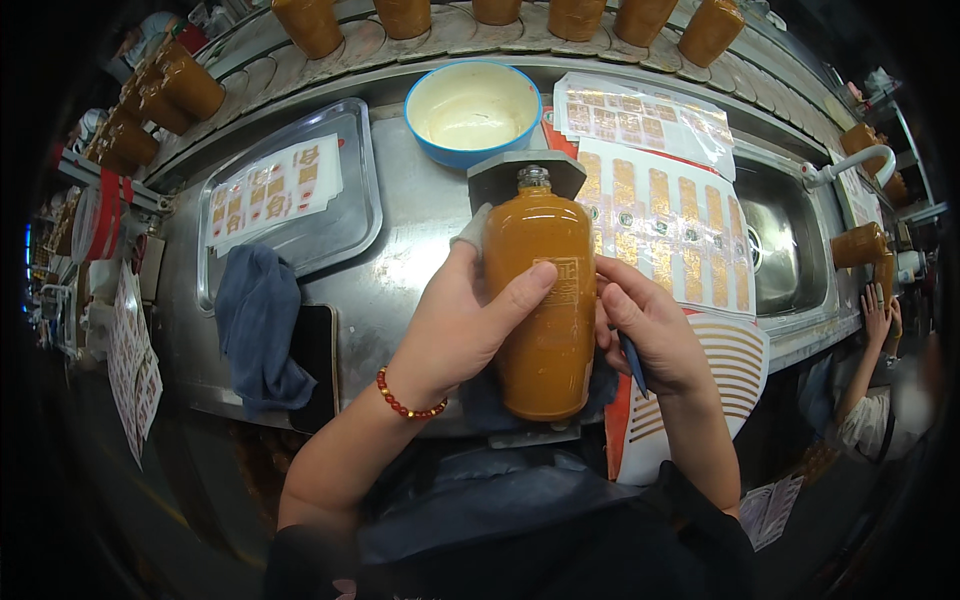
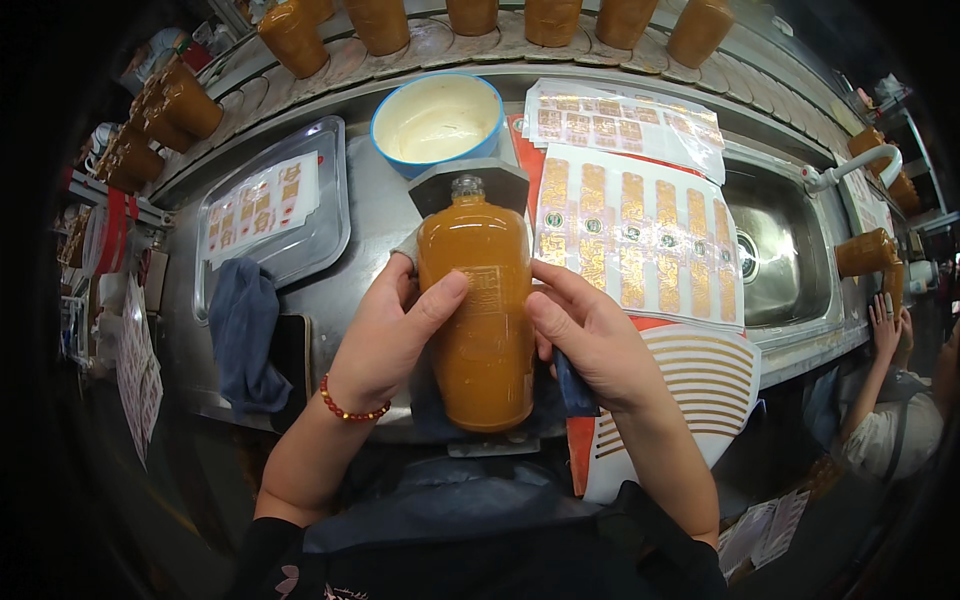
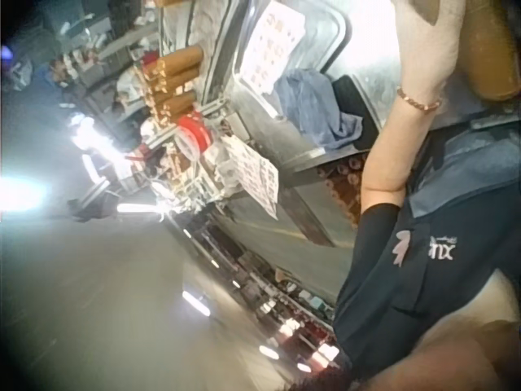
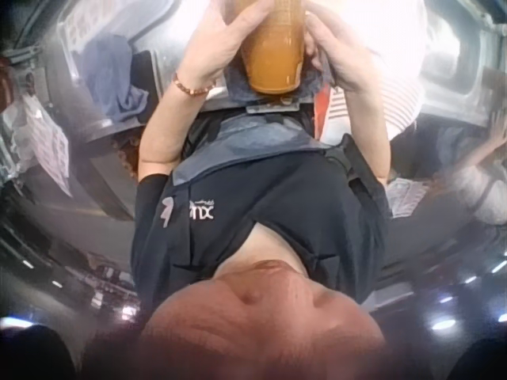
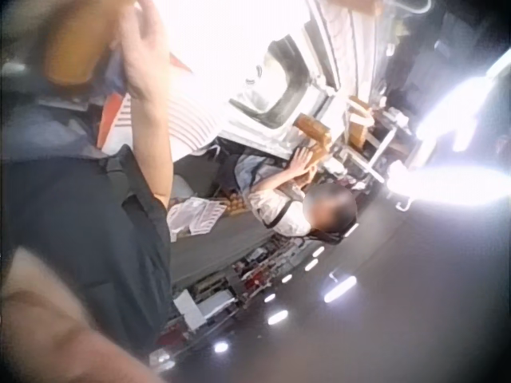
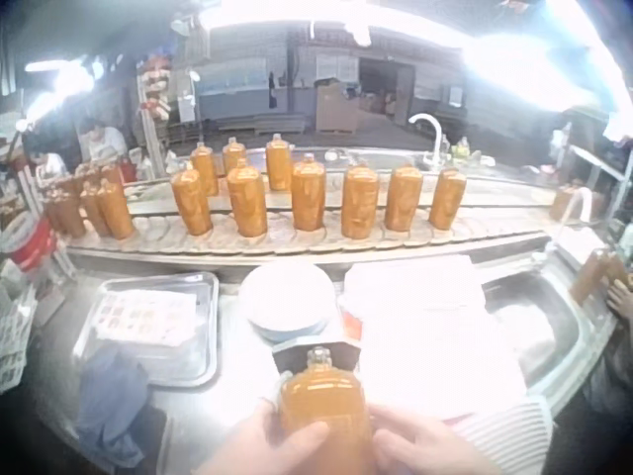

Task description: The person wipes an amber bottle with a cloth, then applies a label to its side. The person smooths the label and continues wiping the bottle surface. The process is repeated for multiple bottles on a conveyor line.

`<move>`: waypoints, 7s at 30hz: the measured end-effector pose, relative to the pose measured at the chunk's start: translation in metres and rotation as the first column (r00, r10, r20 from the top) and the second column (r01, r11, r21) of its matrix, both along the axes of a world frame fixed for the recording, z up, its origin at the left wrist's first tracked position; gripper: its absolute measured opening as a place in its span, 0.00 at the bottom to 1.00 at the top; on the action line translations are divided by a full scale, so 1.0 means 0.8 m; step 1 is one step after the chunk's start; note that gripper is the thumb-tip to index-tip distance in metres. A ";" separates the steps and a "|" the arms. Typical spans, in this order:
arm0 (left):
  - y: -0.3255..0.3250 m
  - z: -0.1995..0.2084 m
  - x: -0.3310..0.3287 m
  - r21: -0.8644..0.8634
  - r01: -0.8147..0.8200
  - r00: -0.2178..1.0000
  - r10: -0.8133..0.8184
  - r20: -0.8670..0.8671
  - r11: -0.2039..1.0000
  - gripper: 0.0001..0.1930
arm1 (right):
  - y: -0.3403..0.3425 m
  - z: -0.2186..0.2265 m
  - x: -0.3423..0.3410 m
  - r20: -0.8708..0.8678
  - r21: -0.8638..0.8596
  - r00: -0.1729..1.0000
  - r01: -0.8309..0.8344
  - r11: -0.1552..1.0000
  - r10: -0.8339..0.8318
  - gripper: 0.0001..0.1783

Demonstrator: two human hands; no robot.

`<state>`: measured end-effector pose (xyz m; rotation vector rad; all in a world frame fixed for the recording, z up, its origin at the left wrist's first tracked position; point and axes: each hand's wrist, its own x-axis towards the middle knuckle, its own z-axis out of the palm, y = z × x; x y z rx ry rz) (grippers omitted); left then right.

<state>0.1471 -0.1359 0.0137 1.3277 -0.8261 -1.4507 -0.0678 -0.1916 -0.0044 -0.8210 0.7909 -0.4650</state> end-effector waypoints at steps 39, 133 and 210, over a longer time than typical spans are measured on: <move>0.013 -0.005 0.004 -0.085 0.042 0.999 -0.044 -0.018 0.996 0.44 | -0.028 0.013 0.027 -0.049 -0.272 0.998 -0.058 0.961 0.047 0.43; 0.030 -0.010 0.006 -0.152 0.099 0.993 -0.088 0.080 0.983 0.52 | 0.066 0.041 -0.003 -0.090 -0.310 0.993 0.051 0.950 -0.083 0.23; 0.021 -0.011 -0.007 -0.167 -0.003 1.000 0.006 0.017 0.986 0.42 | -0.012 0.020 0.022 -0.183 -0.302 0.983 -0.079 0.950 0.024 0.54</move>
